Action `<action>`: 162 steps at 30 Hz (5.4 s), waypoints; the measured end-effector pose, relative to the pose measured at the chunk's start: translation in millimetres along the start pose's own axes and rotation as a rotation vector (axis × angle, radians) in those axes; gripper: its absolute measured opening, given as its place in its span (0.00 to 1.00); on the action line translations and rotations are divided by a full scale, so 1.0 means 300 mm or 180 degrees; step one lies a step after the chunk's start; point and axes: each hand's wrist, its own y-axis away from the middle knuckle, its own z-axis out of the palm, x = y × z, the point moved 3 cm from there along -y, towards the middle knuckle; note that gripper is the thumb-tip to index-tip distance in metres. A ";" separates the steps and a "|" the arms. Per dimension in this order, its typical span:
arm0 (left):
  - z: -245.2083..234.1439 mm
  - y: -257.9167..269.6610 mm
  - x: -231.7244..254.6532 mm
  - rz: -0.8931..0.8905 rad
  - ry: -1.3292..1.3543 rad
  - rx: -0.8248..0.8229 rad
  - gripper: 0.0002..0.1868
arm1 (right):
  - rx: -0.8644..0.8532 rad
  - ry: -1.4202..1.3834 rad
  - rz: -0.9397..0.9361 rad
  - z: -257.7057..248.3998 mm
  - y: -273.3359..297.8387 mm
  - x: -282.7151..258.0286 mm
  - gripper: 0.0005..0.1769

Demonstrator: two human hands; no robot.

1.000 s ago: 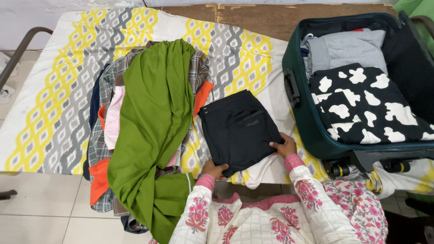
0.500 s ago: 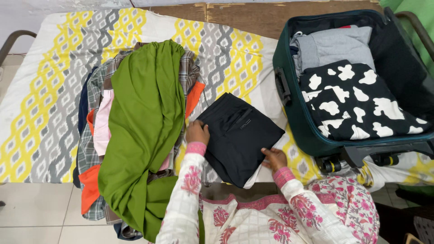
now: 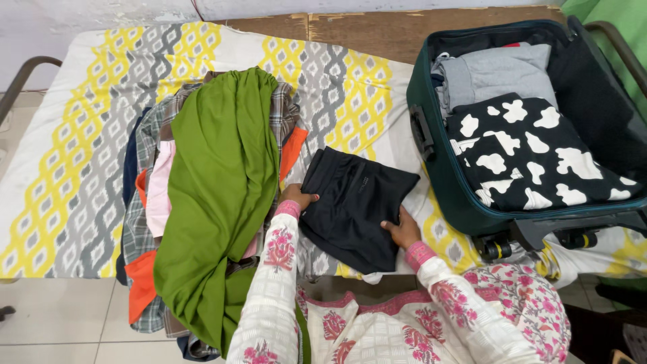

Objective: The person folds a pink shirt, green trousers, black pants, and a black-and-white patterned garment by hand on a bed and places them into a suitcase.

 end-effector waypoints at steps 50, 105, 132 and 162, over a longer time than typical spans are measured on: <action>0.297 0.545 -0.043 -0.0549 0.2396 0.0904 0.34 | -0.0693 0.2723 -0.1620 0.126 0.356 -0.413 0.50; 0.137 0.611 0.215 0.0801 0.4448 -0.0242 0.30 | -0.0766 -0.4497 0.2198 0.004 -0.026 -0.333 0.30; 0.295 0.665 0.218 0.1327 -0.1220 -0.0261 0.51 | -0.1245 0.2191 -0.0997 0.279 -0.775 -0.178 0.42; 0.182 0.502 0.158 0.0717 0.1797 0.2432 0.20 | 0.0495 0.1440 -0.0393 0.081 -0.036 -0.305 0.53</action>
